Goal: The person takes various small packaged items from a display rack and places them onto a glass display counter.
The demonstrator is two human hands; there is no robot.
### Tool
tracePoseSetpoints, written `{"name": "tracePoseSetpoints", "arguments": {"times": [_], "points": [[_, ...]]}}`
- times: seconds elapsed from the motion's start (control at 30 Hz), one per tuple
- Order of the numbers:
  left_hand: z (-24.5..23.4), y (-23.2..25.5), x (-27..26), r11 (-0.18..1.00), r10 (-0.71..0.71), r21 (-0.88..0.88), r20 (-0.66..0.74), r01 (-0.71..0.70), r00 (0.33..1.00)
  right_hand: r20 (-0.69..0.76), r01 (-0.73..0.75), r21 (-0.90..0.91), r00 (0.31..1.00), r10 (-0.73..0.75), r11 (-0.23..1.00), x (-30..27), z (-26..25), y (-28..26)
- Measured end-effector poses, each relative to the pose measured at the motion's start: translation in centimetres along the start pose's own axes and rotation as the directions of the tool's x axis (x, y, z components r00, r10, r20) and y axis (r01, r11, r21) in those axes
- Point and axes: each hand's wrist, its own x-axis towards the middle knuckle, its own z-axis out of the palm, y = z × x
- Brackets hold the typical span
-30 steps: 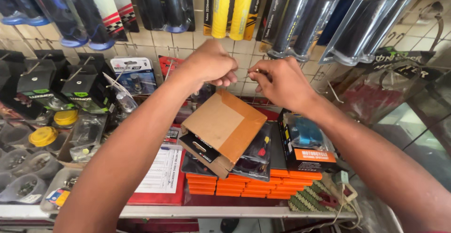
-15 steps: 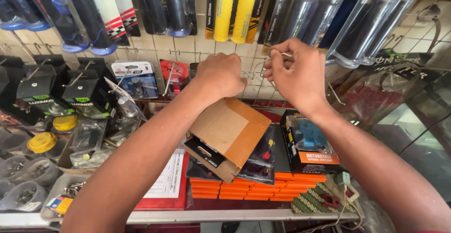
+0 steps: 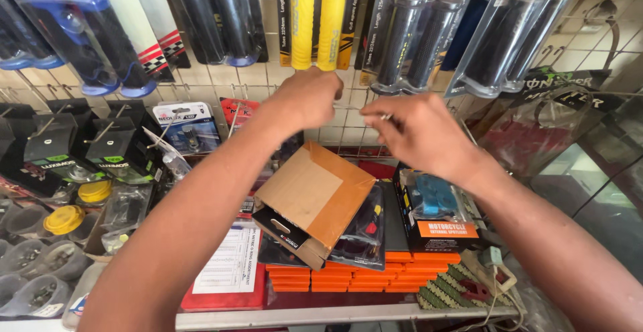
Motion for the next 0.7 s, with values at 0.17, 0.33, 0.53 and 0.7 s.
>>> {"name": "tracePoseSetpoints", "arguments": {"times": [0.17,0.33,0.53,0.7], "points": [[0.7,-1.2,1.6,0.965,0.001,-0.262,-0.093,-0.025,0.996,0.046,0.378,-0.128,0.926,-0.375,0.917,-0.3,0.6,0.9],[1.9,-0.7,1.0,0.956,-0.101,-0.289,-0.152,0.053,0.983,0.012,0.035,0.008,0.999,-0.035,0.999,0.8,2.5,1.4],[1.4,-1.2,-0.5,0.973,-0.196,-0.12,0.043,0.199,0.98,-0.044,-0.203,0.248,0.974,0.22,0.947,2.6,4.1,1.6],[2.4,-1.9,-0.2,0.954,-0.221,-0.181,0.103,0.237,0.97,-0.066,-0.297,0.267,0.943,0.325,0.917,4.8,5.3,1.8]]}}
